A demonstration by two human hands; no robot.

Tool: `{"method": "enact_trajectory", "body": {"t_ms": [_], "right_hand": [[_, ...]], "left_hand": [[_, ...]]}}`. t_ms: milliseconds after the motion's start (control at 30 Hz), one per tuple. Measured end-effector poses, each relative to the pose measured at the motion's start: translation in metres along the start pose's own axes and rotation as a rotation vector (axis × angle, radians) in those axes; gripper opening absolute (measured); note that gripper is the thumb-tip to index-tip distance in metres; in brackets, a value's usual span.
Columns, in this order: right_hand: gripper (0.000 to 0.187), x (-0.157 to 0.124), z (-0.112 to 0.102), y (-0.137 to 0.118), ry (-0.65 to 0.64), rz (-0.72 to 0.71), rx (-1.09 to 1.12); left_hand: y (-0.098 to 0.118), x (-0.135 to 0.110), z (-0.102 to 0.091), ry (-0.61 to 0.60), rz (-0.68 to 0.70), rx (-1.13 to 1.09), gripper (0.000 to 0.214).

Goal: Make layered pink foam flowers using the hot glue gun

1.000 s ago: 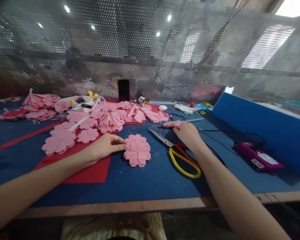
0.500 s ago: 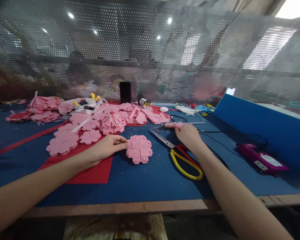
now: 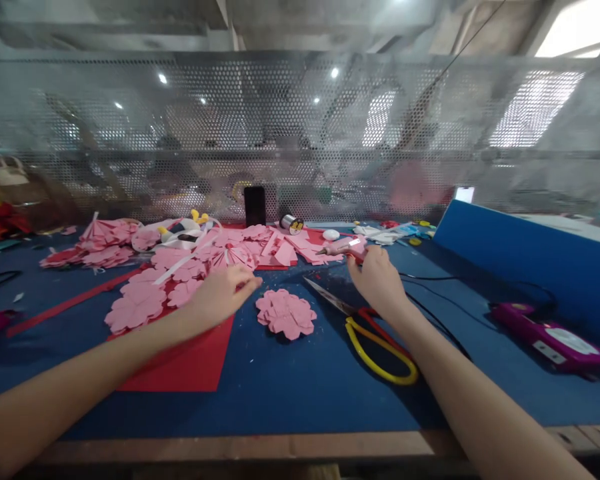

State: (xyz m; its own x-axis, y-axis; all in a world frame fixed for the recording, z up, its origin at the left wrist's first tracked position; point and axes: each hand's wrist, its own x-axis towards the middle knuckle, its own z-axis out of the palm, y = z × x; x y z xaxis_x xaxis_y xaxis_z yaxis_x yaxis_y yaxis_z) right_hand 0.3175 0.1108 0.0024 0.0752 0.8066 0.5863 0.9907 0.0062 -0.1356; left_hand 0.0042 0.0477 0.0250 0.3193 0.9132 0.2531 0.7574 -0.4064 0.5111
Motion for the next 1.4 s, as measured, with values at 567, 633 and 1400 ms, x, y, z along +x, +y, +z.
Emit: {"method": "enact_trajectory", "body": {"t_ms": [567, 633, 1400], "right_hand": [[0.041, -0.004, 0.002, -0.001, 0.02, -0.101, 0.186], [0.04, -0.004, 0.002, 0.0, 0.027, -0.102, 0.191], [0.037, -0.006, -0.002, -0.005, -0.038, -0.114, 0.217]], "left_hand": [[-0.091, 0.213, -0.025, -0.34, -0.096, 0.442, 0.036], [-0.104, 0.214, -0.028, -0.334, -0.068, 0.445, 0.036], [-0.081, 0.222, -0.018, -0.453, 0.236, 0.809, 0.032]]}}
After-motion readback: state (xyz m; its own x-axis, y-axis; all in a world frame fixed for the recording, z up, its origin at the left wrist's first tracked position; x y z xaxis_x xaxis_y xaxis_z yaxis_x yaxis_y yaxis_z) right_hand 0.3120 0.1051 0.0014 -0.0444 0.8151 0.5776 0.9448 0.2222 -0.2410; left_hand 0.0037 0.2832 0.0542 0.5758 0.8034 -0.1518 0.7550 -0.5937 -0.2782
